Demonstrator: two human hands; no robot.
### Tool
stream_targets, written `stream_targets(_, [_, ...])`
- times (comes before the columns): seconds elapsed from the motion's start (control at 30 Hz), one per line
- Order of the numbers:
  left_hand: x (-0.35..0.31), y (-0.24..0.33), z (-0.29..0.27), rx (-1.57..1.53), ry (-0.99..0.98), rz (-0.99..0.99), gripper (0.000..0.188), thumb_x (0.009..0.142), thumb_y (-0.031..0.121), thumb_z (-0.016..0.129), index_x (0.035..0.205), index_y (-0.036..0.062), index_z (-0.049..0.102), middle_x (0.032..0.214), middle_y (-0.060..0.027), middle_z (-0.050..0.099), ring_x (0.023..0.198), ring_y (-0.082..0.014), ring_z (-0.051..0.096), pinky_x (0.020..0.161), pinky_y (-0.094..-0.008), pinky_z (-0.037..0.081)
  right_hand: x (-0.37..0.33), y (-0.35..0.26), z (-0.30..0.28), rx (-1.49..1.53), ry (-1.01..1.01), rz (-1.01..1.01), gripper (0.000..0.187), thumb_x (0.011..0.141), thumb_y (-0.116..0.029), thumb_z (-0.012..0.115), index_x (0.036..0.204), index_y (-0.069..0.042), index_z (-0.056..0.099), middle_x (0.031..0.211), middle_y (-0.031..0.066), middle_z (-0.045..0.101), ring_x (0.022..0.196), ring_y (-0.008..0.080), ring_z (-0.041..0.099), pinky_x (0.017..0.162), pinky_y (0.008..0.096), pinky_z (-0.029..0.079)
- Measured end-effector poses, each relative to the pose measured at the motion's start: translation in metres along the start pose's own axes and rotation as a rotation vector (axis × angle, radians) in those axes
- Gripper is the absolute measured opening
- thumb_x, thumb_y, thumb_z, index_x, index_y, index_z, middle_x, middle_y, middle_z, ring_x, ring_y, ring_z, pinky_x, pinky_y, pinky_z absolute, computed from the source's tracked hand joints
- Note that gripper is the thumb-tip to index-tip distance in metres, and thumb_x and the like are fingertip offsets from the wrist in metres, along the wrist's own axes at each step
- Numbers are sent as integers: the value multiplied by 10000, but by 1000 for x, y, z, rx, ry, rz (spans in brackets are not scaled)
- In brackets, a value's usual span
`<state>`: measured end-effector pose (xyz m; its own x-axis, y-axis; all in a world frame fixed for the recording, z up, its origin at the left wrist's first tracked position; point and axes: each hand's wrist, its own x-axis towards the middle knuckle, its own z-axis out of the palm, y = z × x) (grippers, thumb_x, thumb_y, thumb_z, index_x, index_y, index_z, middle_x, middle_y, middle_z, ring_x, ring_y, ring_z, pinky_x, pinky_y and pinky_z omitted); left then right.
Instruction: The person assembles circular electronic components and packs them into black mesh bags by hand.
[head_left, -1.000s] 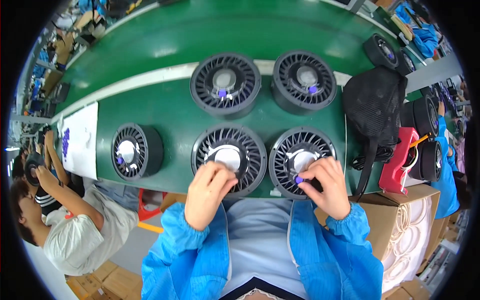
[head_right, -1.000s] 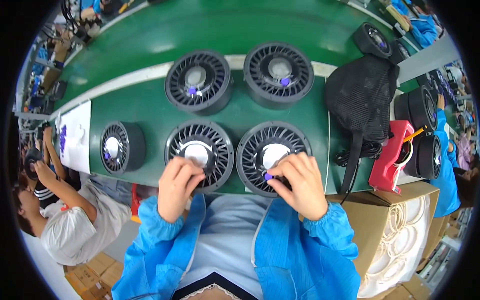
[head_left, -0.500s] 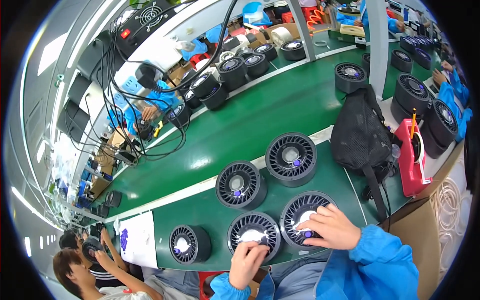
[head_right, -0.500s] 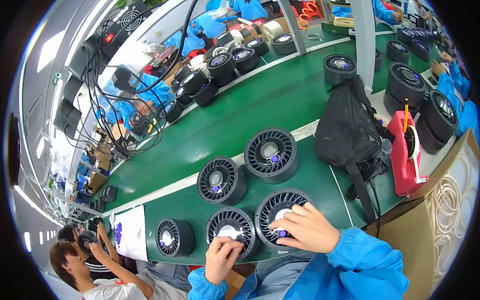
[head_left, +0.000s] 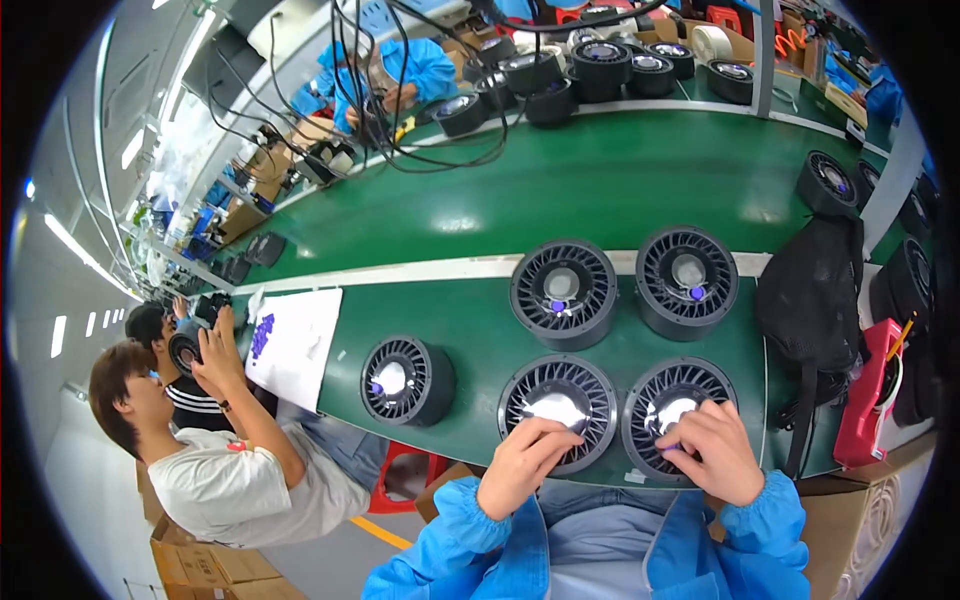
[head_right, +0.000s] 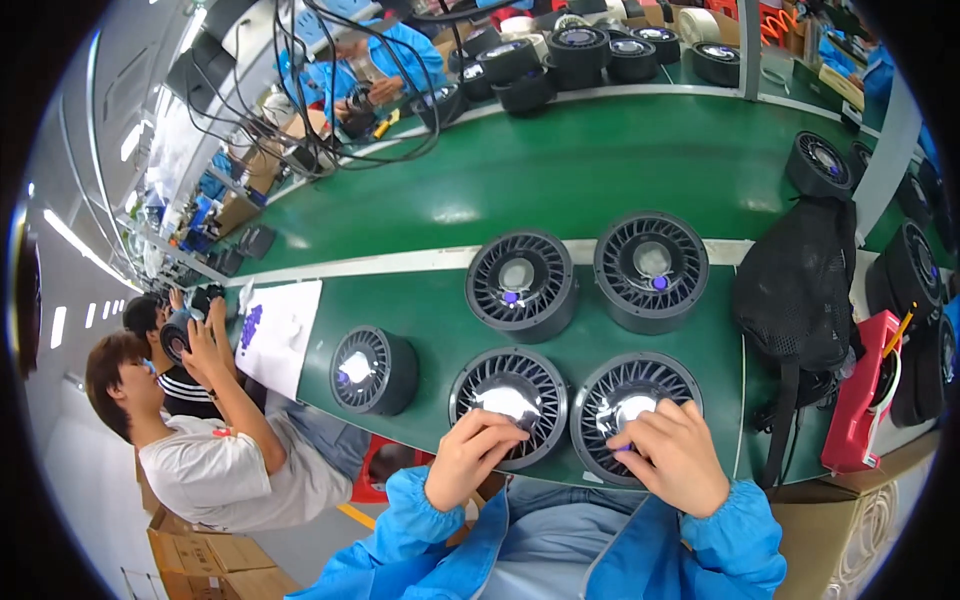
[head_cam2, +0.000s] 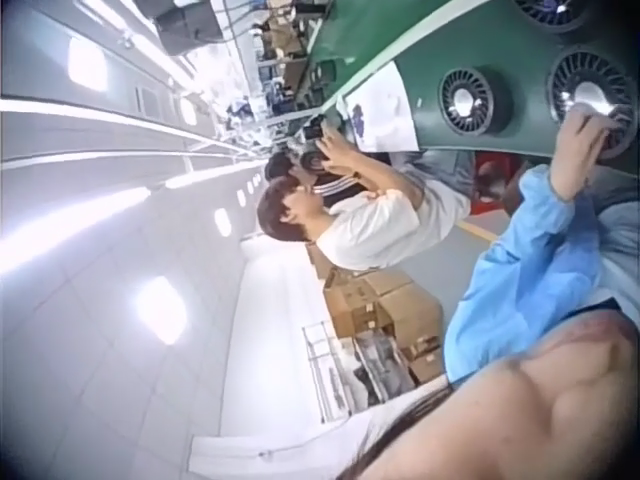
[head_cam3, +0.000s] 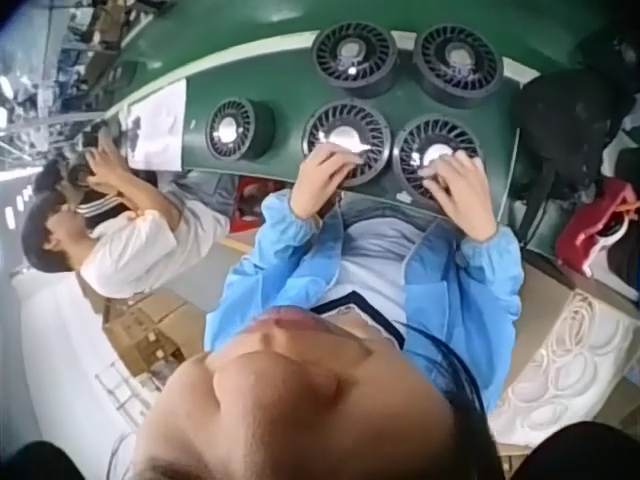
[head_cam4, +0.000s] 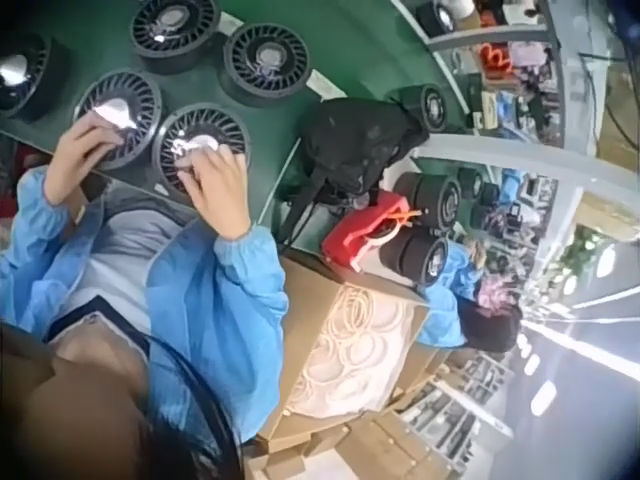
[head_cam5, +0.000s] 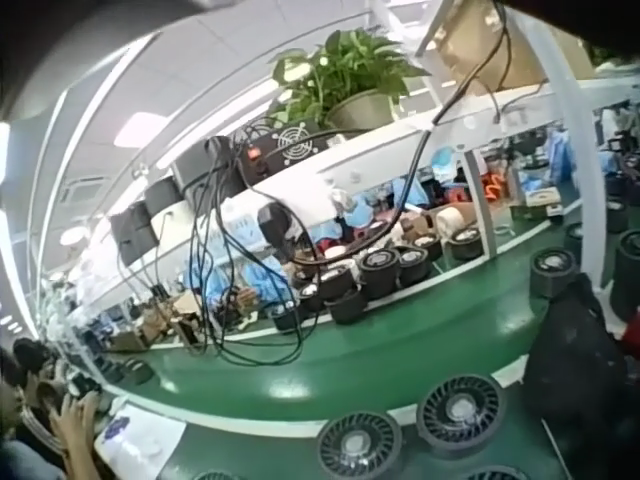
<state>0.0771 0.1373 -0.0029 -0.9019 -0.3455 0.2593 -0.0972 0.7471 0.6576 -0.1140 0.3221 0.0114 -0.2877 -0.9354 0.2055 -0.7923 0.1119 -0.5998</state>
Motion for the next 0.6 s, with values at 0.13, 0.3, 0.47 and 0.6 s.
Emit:
stream_targets(0.13, [8,3,-9,92,-61,144,387,628,-64,594,985,82,627,906,-59,563,881,-246,555,779,-347,459,11,-5,12,-24,99,99,218,642,-169,738,786,-109,587,624,1,469,645,207,432,629,341,309])
stream_targets(0.3, [8,1,-12,40,-49,81,381,631,-83,572,980,62,625,902,-72,575,906,-246,569,781,-349,474,18,-9,9,-108,62,-53,227,638,-164,740,739,-87,553,616,8,445,639,213,426,616,344,316])
stream_targets(0.47, [10,-5,-7,-98,-42,-19,359,628,-82,580,958,53,629,897,-72,577,896,-252,585,758,-350,486,15,-4,9,-15,-16,78,197,678,-164,708,790,-99,559,718,17,524,695,222,475,628,329,343])
stream_targets(0.6, [7,-9,-2,-92,-168,212,344,618,-64,613,942,50,633,897,-70,576,876,-253,594,741,-343,498,13,0,9,-60,-51,150,212,677,-153,703,836,-106,572,759,4,536,713,216,484,631,326,343])
